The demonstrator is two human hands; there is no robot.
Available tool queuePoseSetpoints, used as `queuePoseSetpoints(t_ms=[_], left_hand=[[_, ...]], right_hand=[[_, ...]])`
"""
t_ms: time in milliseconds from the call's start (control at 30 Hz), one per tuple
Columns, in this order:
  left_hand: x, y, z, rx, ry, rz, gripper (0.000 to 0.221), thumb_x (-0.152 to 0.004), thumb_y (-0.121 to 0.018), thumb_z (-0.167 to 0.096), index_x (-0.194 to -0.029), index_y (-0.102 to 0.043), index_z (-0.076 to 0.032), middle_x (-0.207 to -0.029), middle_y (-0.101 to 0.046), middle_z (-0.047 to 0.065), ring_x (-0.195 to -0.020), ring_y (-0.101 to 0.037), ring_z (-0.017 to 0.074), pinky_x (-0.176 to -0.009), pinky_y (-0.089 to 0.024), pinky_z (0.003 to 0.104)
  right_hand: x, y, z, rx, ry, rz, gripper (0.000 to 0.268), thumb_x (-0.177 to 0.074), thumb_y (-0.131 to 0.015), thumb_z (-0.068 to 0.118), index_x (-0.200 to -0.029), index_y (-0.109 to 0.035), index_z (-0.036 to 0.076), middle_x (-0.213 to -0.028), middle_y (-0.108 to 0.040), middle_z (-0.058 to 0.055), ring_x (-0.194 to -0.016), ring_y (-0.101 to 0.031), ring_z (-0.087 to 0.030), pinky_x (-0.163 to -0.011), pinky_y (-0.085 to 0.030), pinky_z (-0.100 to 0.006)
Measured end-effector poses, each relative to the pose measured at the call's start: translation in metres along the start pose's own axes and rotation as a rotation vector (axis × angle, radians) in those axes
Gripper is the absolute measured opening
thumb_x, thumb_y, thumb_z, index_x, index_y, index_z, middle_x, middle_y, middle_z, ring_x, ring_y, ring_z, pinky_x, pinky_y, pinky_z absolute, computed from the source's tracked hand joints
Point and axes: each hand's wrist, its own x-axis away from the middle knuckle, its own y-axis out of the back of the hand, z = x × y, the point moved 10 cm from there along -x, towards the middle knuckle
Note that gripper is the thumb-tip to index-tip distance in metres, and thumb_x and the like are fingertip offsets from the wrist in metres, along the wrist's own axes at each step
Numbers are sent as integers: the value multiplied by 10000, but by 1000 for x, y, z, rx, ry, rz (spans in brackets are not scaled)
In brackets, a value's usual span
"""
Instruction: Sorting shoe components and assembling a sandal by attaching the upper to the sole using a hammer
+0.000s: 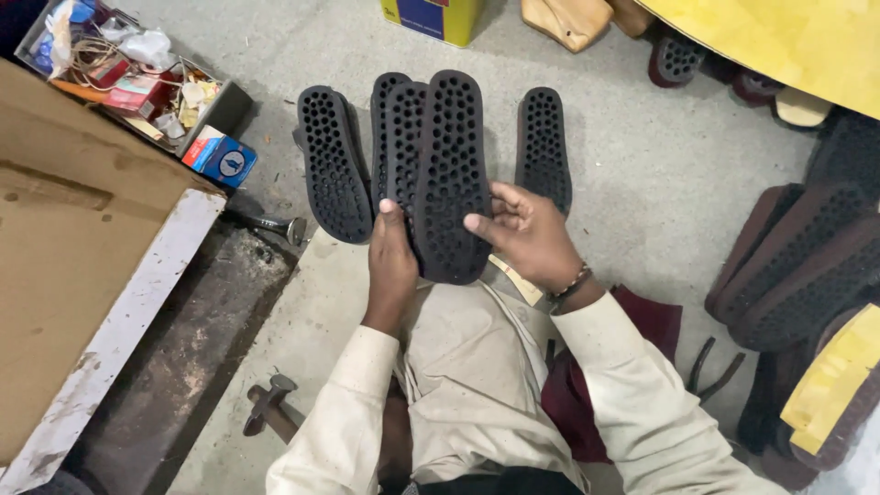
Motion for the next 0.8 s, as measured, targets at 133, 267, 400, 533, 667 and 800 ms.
queuePoseSetpoints(t_ms=[133, 267, 400, 533, 667, 800], left_hand=[[-7, 51, 22, -14, 68, -180, 457, -1026, -554, -525, -1216, -657, -122, -1181, -658, 139, -1173, -579, 253, -1083, -434, 472], [-13, 65, 19, 136, 22, -108, 588, -1011, -621, -446, -1372, -418, -29, -1269, -498, 222, -1187, -491, 340, -1018, -440, 511], [-28, 53, 44, 483, -9, 8, 233, -1011, -664, -275, -1103, -615, -67, -927, -738, 124, -846, -744, 211, -793, -639, 394], [-27, 30, 46, 660, 34, 68, 303, -966, -723, -251, -1126, -596, -27, -963, -743, 214, -859, -767, 291, -770, -663, 464], [-25, 6, 39, 829, 136, 150, 208, -983, -678, -226, -1089, -616, -58, -929, -747, 210, -830, -774, 297, -753, -670, 477], [-22, -8, 42, 846, 161, 173, 161, -1001, -652, -216, -1035, -637, -59, -883, -748, 203, -795, -779, 301, -717, -674, 450]], right_hand=[[-40, 28, -38, 8, 8, -40, 397, -900, -815, 148, -1274, -694, 94, -1027, -747, -55, -884, -745, -121, -736, -652, -276], [-81, 52, -83, 457, -14, -150, 350, -974, -756, 164, -1306, -678, 82, -1036, -749, -142, -977, -750, -249, -725, -634, -379], [-97, 33, -100, 758, -82, -203, 427, -960, -749, 176, -1334, -643, 1, -1061, -759, -183, -1073, -723, -342, -877, -608, -473], [-63, 11, -45, 977, -77, -266, 569, -964, -722, 176, -1414, -518, -108, -1113, -731, -283, -1105, -705, -410, -954, -574, -556], [-25, -1, 17, 667, 80, -274, 321, -1004, -669, 170, -1283, -680, 12, -1049, -734, -210, -1004, -714, -348, -827, -616, -464], [-2, -13, -1, 108, -161, -54, 544, -975, -716, 349, -1409, -589, 47, -1214, -689, -233, -1063, -716, -269, -760, -664, -372]])
